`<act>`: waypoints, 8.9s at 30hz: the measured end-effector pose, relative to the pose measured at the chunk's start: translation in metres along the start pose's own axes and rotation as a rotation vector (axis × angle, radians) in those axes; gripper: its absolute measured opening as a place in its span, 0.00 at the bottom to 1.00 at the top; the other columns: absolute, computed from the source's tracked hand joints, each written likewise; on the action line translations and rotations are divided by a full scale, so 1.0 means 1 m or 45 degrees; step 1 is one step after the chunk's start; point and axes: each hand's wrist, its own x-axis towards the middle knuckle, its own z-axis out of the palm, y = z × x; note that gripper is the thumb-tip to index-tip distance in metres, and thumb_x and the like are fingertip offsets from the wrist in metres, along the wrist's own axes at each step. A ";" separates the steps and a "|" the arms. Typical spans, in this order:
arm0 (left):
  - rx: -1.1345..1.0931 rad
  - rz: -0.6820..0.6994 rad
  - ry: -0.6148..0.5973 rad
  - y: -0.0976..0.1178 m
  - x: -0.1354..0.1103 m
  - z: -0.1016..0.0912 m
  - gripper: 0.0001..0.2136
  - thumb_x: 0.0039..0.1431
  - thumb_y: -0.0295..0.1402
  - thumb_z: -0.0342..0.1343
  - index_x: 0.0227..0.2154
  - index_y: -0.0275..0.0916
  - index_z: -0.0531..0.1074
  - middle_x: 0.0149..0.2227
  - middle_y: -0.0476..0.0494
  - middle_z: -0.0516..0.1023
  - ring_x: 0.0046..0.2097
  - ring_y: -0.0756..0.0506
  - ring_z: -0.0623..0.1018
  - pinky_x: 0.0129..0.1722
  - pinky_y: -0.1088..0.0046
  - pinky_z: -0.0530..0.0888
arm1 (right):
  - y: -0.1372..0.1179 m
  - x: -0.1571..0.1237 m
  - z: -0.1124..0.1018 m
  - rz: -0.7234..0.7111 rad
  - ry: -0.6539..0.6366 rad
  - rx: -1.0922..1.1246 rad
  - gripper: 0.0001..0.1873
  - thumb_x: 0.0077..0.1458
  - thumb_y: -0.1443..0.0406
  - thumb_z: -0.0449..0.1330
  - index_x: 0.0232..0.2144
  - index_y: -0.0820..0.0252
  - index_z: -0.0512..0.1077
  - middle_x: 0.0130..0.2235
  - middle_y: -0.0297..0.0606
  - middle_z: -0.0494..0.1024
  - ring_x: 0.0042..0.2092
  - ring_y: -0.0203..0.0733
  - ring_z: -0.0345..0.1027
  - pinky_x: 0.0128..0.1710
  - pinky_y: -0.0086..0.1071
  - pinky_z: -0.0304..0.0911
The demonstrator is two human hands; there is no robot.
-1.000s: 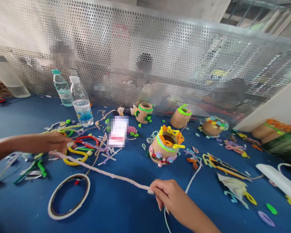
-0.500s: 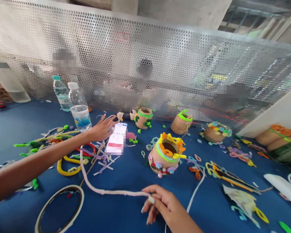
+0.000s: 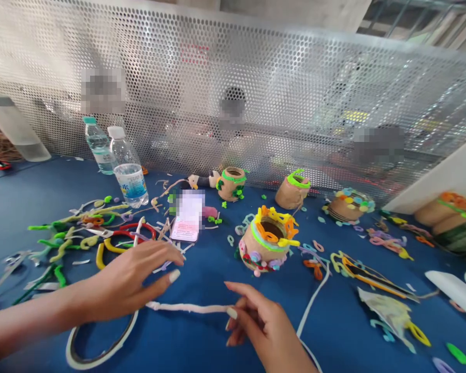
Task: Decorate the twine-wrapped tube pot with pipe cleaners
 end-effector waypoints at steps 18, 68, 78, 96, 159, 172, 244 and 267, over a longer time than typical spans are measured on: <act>-0.518 -0.126 -0.264 0.024 -0.005 0.042 0.06 0.64 0.30 0.48 0.34 0.38 0.69 0.35 0.46 0.73 0.34 0.51 0.74 0.33 0.79 0.68 | -0.016 0.009 0.030 0.017 -0.132 0.057 0.21 0.52 0.49 0.60 0.33 0.62 0.69 0.25 0.34 0.74 0.26 0.36 0.72 0.29 0.27 0.66; -0.861 -0.444 0.198 0.039 -0.013 0.084 0.09 0.60 0.27 0.51 0.36 0.40 0.77 0.32 0.46 0.76 0.33 0.51 0.76 0.32 0.79 0.73 | -0.001 0.002 0.039 0.039 0.115 0.387 0.11 0.52 0.59 0.63 0.32 0.61 0.76 0.27 0.34 0.77 0.30 0.34 0.71 0.33 0.24 0.66; -0.712 -0.410 0.102 0.042 -0.013 0.083 0.09 0.60 0.25 0.49 0.32 0.39 0.74 0.29 0.48 0.74 0.30 0.52 0.74 0.30 0.79 0.71 | -0.006 0.004 0.042 0.121 0.088 0.341 0.17 0.50 0.53 0.64 0.27 0.63 0.72 0.25 0.33 0.73 0.29 0.34 0.68 0.31 0.26 0.64; 0.297 -0.284 0.149 -0.053 0.007 0.055 0.08 0.55 0.25 0.40 0.37 0.39 0.60 0.45 0.37 0.75 0.57 0.38 0.67 0.52 0.56 0.60 | 0.007 0.012 0.036 0.119 0.095 0.399 0.05 0.52 0.66 0.57 0.26 0.62 0.70 0.24 0.31 0.73 0.27 0.33 0.69 0.31 0.26 0.63; 0.050 0.282 0.319 0.043 0.000 0.063 0.10 0.63 0.23 0.46 0.41 0.33 0.71 0.31 0.45 0.76 0.29 0.51 0.75 0.28 0.77 0.73 | -0.007 -0.002 0.027 0.037 0.076 0.621 0.10 0.52 0.60 0.64 0.28 0.62 0.76 0.21 0.32 0.76 0.24 0.32 0.70 0.28 0.25 0.67; 0.180 0.346 0.265 0.041 -0.002 0.060 0.10 0.64 0.24 0.45 0.42 0.31 0.70 0.30 0.45 0.76 0.27 0.51 0.74 0.26 0.75 0.72 | -0.008 0.002 0.026 0.029 0.030 0.623 0.13 0.51 0.58 0.65 0.25 0.63 0.76 0.22 0.34 0.76 0.24 0.33 0.71 0.27 0.26 0.67; -0.639 -0.206 0.304 0.049 0.009 0.066 0.07 0.54 0.22 0.55 0.24 0.36 0.75 0.25 0.50 0.71 0.26 0.57 0.73 0.27 0.86 0.70 | -0.007 -0.008 0.035 -0.241 0.173 0.190 0.07 0.56 0.65 0.60 0.35 0.56 0.78 0.31 0.34 0.75 0.31 0.33 0.73 0.31 0.22 0.69; -0.444 0.011 0.451 0.039 0.003 0.077 0.10 0.56 0.20 0.55 0.39 0.35 0.75 0.32 0.46 0.73 0.32 0.55 0.75 0.32 0.84 0.73 | -0.009 0.000 0.029 0.066 0.069 0.634 0.10 0.53 0.60 0.63 0.32 0.62 0.79 0.26 0.35 0.79 0.28 0.32 0.74 0.31 0.22 0.70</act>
